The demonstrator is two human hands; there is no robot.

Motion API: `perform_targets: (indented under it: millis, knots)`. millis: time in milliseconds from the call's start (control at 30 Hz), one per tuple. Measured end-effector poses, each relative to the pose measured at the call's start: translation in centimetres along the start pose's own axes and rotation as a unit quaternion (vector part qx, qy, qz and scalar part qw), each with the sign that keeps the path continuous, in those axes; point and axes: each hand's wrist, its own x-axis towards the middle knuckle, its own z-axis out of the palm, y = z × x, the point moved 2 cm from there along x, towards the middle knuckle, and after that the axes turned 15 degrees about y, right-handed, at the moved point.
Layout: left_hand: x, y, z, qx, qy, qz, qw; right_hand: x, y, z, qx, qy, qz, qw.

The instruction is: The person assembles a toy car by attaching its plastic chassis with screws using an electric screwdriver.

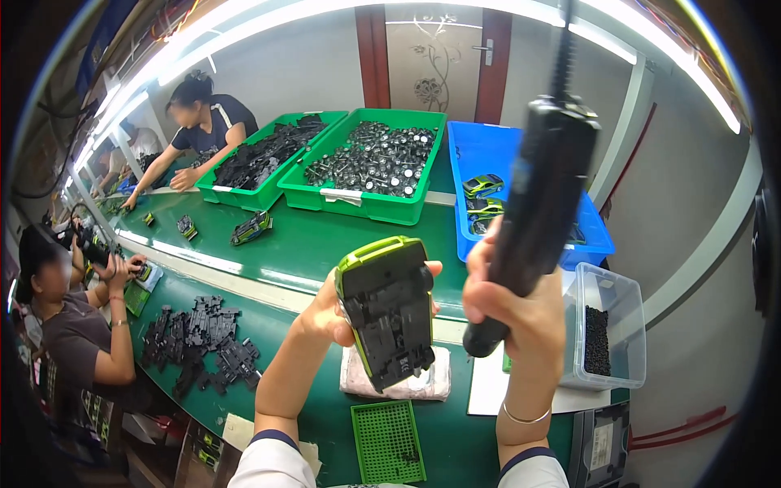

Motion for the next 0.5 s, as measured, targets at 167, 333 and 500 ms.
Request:
perform_targets:
  millis: [167, 333, 500]
  knots:
    - [-0.9, 0.2, 0.1, 0.098, 0.024, -0.012, 0.995, 0.1, 0.8, 0.9, -0.042, -0.025, -0.014, 0.999]
    - [-0.1, 0.6, 1.2, 0.045, 0.063, 0.002, 0.997, 0.3, 0.7, 0.6, -0.138, -0.033, -0.054, 0.988]
    - [0.4, 2.4, 0.6, 0.198, 0.074, 0.142, 0.967, 0.1, 1.1, 0.7, -0.08, 0.041, -0.047, 0.995]
